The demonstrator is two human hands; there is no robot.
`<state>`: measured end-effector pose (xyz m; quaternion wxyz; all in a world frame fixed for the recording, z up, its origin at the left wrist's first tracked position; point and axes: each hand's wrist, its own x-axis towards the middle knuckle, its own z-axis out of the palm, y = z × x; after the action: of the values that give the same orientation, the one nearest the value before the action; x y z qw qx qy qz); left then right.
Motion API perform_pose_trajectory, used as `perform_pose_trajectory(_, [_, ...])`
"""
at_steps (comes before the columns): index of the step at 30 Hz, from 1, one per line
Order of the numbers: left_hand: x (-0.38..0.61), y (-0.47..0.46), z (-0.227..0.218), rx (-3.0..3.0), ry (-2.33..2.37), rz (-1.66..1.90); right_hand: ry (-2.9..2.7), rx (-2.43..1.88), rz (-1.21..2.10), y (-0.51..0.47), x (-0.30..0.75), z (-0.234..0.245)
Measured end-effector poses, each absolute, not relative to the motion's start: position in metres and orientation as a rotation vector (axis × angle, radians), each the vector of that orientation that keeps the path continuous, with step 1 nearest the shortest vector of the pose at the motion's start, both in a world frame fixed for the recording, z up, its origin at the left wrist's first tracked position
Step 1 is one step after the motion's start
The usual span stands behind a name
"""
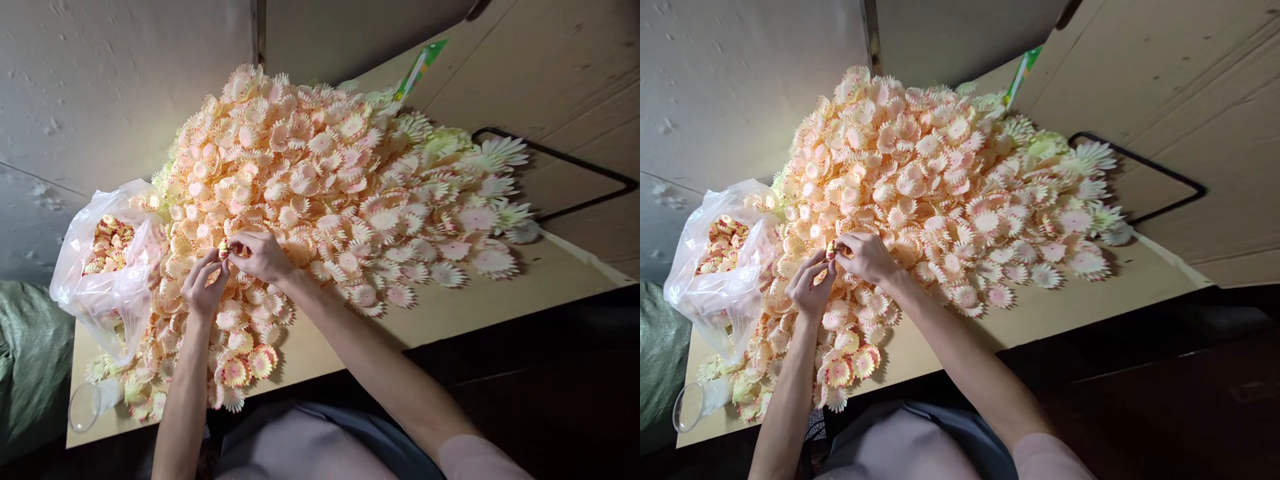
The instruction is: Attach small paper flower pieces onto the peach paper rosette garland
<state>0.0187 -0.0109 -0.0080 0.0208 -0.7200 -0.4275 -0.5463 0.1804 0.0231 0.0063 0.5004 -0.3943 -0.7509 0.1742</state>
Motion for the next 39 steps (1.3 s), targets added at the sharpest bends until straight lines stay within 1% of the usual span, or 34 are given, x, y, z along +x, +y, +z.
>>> perform_pose_trajectory(3, [0.018, -0.01, -0.007, -2.248, -1.484, -1.966, -1.937, -0.908, 0.401, 0.025, 0.186, 0.017])
perform_pose_trajectory(5, [0.016, -0.008, -0.005, -2.276, -1.505, -2.064, -1.998, -0.916, 0.424, 0.026, 0.19, 0.024])
perform_pose_trajectory(7, [0.013, -0.005, -0.004, -2.364, -1.465, -1.988, -2.091, -0.909, 0.464, 0.027, 0.193, 0.031])
perform_pose_trajectory(10, [0.01, -0.004, -0.002, -2.544, -1.435, -1.749, -2.243, -0.939, 0.497, 0.028, 0.193, 0.042])
perform_pose_trajectory(12, [0.009, -0.006, -0.002, -2.651, -1.476, -1.698, -2.308, -0.997, 0.501, 0.029, 0.192, 0.048])
perform_pose_trajectory(14, [0.011, -0.009, -0.003, -2.677, -1.582, -1.795, -2.351, -1.039, 0.497, 0.03, 0.19, 0.053])
perform_pose_trajectory(20, [0.013, -0.009, -0.002, -2.326, -2.044, -2.211, -2.439, -1.017, 0.482, 0.035, 0.181, 0.058])
perform_pose_trajectory(23, [0.011, -0.007, 0.0, -2.219, -2.157, -2.43, -2.338, -0.928, 0.592, 0.039, 0.178, 0.055])
perform_pose_trajectory(28, [0.012, -0.006, 0.005, -2.052, -2.117, -2.791, -1.987, -0.811, 0.991, 0.044, 0.181, 0.046])
perform_pose_trajectory(34, [0.024, -0.007, 0.011, -1.732, -2.021, -3.067, -1.519, -0.768, 1.373, 0.038, 0.184, 0.038])
perform_pose_trajectory(39, [0.03, -0.008, 0.01, -1.628, -1.943, -3.132, -1.169, -0.742, 1.486, 0.039, 0.175, 0.029])
